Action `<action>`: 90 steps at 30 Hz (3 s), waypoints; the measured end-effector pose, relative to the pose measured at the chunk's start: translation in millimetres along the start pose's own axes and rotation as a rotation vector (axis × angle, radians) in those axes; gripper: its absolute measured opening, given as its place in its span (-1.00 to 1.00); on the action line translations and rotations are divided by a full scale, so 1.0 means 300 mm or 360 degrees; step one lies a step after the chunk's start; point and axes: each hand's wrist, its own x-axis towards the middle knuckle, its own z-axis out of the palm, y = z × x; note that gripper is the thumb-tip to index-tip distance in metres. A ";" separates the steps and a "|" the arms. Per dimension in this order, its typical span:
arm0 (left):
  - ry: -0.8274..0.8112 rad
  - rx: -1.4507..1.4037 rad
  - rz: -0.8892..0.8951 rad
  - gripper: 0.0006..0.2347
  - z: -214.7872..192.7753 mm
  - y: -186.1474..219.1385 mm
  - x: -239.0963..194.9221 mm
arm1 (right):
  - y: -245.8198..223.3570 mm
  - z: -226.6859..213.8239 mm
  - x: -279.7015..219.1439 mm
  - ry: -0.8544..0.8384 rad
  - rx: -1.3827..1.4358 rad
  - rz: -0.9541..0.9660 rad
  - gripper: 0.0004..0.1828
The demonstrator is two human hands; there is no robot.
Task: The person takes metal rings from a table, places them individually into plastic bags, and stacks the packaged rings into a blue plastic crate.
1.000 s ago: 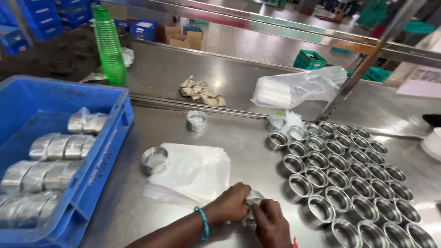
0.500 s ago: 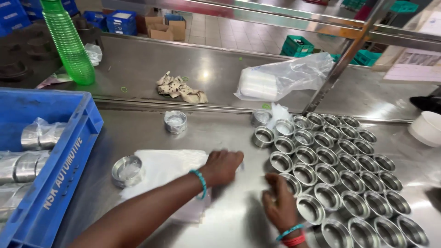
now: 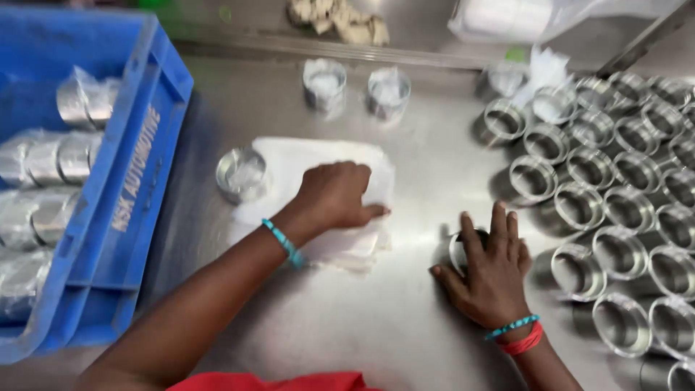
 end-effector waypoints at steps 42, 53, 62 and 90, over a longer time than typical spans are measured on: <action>0.0597 -0.1060 0.0582 -0.79 -0.043 0.025 -0.158 | -0.306 -0.358 0.197 -0.0112 0.1553 -0.0554 -0.39; -0.0208 -0.1527 0.0571 -0.36 0.251 0.225 -0.071 | -0.005 -0.309 0.066 0.0292 0.0506 -0.0643 -0.63; -0.0349 -0.1205 0.0587 -0.54 0.354 0.256 0.112 | -0.016 -0.112 -0.053 0.0816 0.0133 -0.0915 -0.70; -0.0212 0.0067 -0.0140 -0.50 0.110 -0.033 -0.056 | -0.040 0.057 0.072 0.0329 0.0239 -0.0144 -0.18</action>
